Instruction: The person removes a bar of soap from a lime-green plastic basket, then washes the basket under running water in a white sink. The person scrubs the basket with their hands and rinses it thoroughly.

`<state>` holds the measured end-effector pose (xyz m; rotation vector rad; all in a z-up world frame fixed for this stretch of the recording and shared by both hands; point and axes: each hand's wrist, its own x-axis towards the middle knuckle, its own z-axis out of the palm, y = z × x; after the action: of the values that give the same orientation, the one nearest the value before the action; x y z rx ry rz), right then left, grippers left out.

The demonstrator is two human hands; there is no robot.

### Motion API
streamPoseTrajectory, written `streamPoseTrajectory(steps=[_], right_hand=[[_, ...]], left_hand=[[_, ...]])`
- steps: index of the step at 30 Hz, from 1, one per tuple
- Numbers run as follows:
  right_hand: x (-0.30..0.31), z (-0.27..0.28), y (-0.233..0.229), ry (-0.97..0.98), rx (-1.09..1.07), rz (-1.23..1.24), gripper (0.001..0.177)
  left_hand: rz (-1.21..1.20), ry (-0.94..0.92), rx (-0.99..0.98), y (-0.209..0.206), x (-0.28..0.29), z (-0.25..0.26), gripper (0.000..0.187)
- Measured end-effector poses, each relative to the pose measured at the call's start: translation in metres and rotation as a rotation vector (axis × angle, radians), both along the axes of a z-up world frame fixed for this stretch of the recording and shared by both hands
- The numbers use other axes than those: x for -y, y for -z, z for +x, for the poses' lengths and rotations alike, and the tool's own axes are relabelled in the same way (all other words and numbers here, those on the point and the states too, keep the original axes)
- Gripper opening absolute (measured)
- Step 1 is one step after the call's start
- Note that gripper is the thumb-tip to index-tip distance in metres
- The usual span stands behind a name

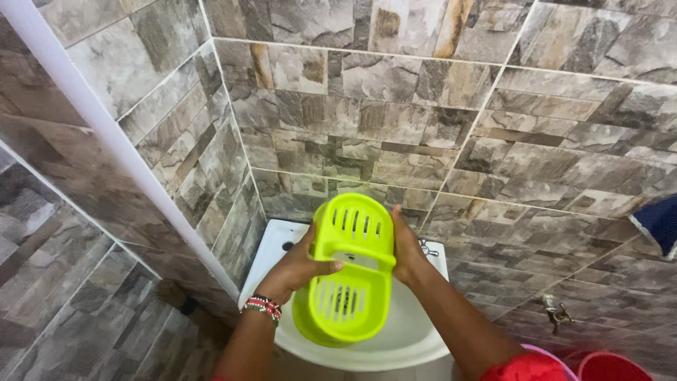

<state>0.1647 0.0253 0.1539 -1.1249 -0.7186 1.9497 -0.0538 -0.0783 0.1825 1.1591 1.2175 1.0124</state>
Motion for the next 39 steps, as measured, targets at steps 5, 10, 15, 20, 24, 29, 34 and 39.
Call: streamPoseTrajectory(steps=[5,10,15,20,24,29,34,39], right_hand=[[-0.043,0.022,0.03,-0.117,-0.109,0.006,0.049],[-0.041,0.029,0.021,-0.149,0.507,0.211,0.055],[-0.03,0.019,0.008,-0.178,0.388,0.468,0.062],[0.006,-0.002,-0.001,-0.084,1.178,1.295,0.071],[0.025,-0.015,-0.03,-0.052,1.431,1.438,0.06],[0.002,-0.016,-0.022,-0.036,1.335,1.299,0.052],[-0.057,0.0,-0.025,0.045,0.727,1.129,0.065],[-0.056,0.031,-0.04,-0.122,0.262,0.4,0.077]], left_hand=[[0.337,0.062,-0.623,-0.026,-0.001,0.01,0.12],[0.427,0.02,-1.009,-0.048,0.01,0.032,0.131],[0.564,0.007,-1.176,-0.048,0.004,0.036,0.102],[0.651,-0.015,-1.245,-0.041,-0.003,0.049,0.073],[0.732,-0.066,-1.216,-0.04,-0.009,0.051,0.058],[0.818,-0.045,-1.251,-0.05,-0.015,0.048,0.053],[0.787,-0.011,-1.264,-0.064,-0.009,0.041,0.055],[0.748,0.004,-1.067,-0.065,-0.001,0.033,0.067]])
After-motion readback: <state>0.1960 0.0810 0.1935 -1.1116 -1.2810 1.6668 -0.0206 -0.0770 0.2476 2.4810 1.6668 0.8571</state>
